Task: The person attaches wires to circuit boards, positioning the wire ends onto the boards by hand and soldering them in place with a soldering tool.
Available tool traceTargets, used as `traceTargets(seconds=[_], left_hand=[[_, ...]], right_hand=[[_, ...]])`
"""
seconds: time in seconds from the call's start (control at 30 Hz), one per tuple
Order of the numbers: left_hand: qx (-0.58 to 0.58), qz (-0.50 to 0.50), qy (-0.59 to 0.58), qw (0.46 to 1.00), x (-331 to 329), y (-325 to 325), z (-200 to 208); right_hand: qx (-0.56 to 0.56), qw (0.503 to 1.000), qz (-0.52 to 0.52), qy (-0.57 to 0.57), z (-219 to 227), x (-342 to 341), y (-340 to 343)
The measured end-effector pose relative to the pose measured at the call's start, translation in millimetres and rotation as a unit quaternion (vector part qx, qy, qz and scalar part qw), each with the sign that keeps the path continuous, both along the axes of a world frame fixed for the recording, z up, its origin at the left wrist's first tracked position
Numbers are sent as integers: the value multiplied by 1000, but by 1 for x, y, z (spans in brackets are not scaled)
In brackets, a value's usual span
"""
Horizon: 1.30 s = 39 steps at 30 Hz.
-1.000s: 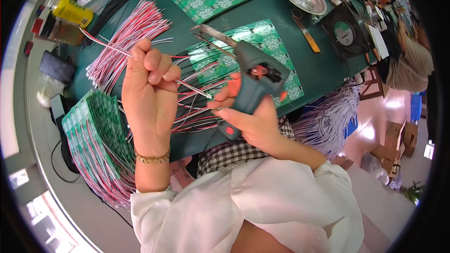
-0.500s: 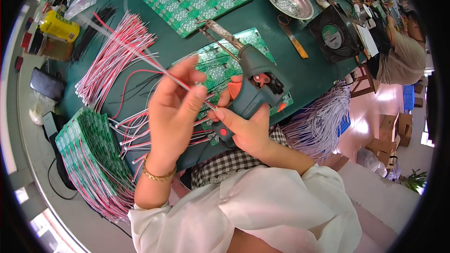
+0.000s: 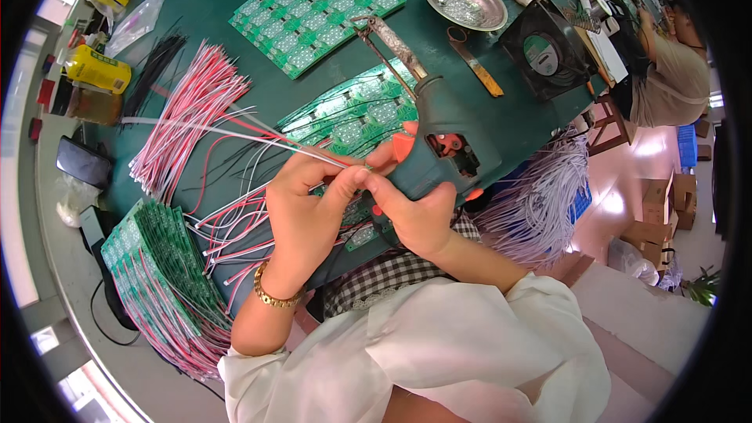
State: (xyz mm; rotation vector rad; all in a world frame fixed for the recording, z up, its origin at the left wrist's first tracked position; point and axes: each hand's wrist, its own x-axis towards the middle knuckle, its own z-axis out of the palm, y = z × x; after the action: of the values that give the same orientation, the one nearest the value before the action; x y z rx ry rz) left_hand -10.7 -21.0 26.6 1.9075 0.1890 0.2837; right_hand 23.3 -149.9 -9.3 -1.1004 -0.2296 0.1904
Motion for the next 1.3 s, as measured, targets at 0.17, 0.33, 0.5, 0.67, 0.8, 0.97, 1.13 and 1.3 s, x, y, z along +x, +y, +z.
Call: traceTargets(seconds=[0.17,0.33,0.5,0.67,0.8,0.97,1.13,1.3], left_hand=[[-134,74,-98,983,1,2,1],[-242,95,-200,945,-3,18,-9],[-460,144,-187,856,-2,34,6],[-571,174,-155,788,-3,47,3],[-614,155,-156,758,-5,54,3],[-620,181,-158,747,-6,60,5],[-613,220,-174,738,-3,56,11],[-613,123,-294,723,-17,81,26]], right_hand=[[-13,999,6,41,9,2,-3],[-24,987,70,141,19,-7,-14],[-42,993,43,104,16,-31,-35],[-153,981,59,-108,-4,-34,-64],[-191,964,114,-147,-5,-34,-70],[-233,940,159,-191,-5,-32,-73],[-303,902,213,-222,1,-28,-77],[-219,943,179,-178,-20,-34,-89]])
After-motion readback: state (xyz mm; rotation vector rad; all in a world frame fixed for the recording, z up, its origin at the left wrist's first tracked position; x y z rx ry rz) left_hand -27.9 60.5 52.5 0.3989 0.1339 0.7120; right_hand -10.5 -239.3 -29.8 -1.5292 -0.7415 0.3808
